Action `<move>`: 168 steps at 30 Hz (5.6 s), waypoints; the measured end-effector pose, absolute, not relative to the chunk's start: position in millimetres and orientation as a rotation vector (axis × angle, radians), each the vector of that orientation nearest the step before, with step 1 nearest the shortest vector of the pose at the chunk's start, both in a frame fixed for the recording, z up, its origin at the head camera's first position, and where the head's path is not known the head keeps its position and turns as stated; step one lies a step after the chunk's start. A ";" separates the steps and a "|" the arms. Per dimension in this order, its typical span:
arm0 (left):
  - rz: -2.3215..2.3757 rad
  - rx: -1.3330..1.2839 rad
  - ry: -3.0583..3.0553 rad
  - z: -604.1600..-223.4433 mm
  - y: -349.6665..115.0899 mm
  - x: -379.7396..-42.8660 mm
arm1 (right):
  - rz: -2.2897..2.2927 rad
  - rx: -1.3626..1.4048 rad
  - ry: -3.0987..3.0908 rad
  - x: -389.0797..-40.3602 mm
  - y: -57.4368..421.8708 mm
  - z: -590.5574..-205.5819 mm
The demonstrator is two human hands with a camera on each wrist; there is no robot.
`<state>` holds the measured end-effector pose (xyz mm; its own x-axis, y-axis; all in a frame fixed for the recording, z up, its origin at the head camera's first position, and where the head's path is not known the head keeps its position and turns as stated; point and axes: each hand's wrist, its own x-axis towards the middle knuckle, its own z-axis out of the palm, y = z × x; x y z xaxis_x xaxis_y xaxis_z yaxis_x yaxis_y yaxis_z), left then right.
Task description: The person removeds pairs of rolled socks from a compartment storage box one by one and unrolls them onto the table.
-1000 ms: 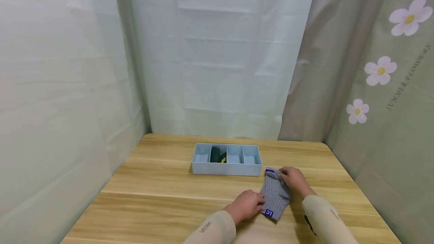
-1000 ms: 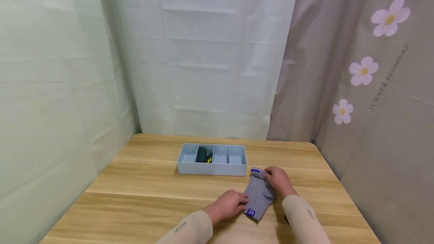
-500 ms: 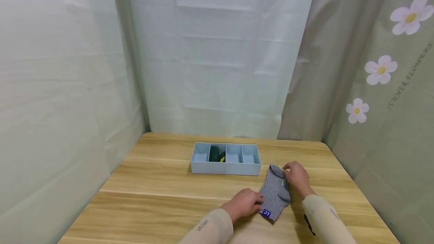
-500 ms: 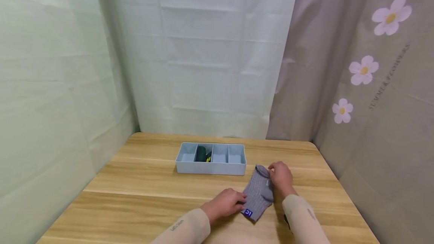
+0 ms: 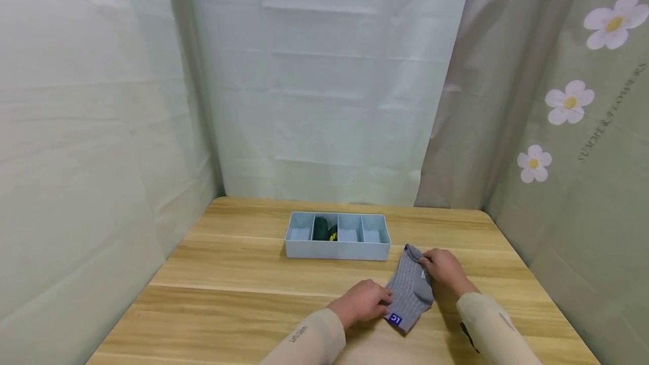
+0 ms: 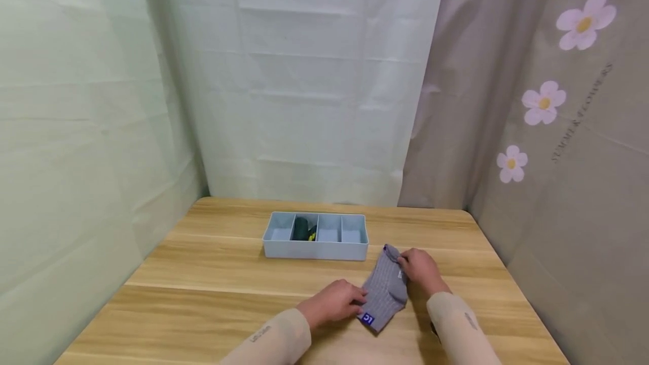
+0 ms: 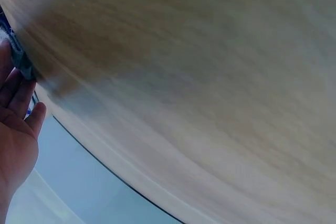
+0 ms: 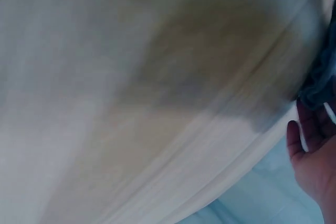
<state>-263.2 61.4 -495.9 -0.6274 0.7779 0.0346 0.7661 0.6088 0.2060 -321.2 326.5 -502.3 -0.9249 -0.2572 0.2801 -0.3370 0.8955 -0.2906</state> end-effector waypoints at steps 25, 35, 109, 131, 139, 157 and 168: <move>0.324 1.250 2.807 -491.1 63.9 -256.2 | 0.526 0.073 -2.927 -320.8 332.0 -497.1; 0.350 1.362 2.826 -493.2 52.4 -262.2 | 0.555 0.269 -2.716 -313.7 334.8 -498.3; 0.281 0.778 3.105 -500.5 43.2 -250.6 | 0.553 0.484 -3.096 -240.3 315.6 -493.6; 0.166 0.800 2.928 -491.8 32.5 -267.6 | 0.445 0.378 -3.036 -215.4 316.5 -505.8; 0.198 0.820 2.941 -490.8 39.2 -270.1 | 0.380 0.331 -3.049 -207.5 311.6 -498.7; 0.205 0.725 3.161 -495.4 73.1 -247.4 | 0.545 0.808 -2.969 -221.9 310.1 -493.4; 0.252 0.689 3.072 -494.7 72.3 -247.9 | 0.558 0.676 -2.992 -209.0 304.6 -493.0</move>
<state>-247.9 72.3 -494.7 -0.9047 0.4231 0.0506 0.4257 0.8921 0.1515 -209.0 304.6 -493.0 -0.9058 -0.4115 0.1006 -0.4201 0.8420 -0.3384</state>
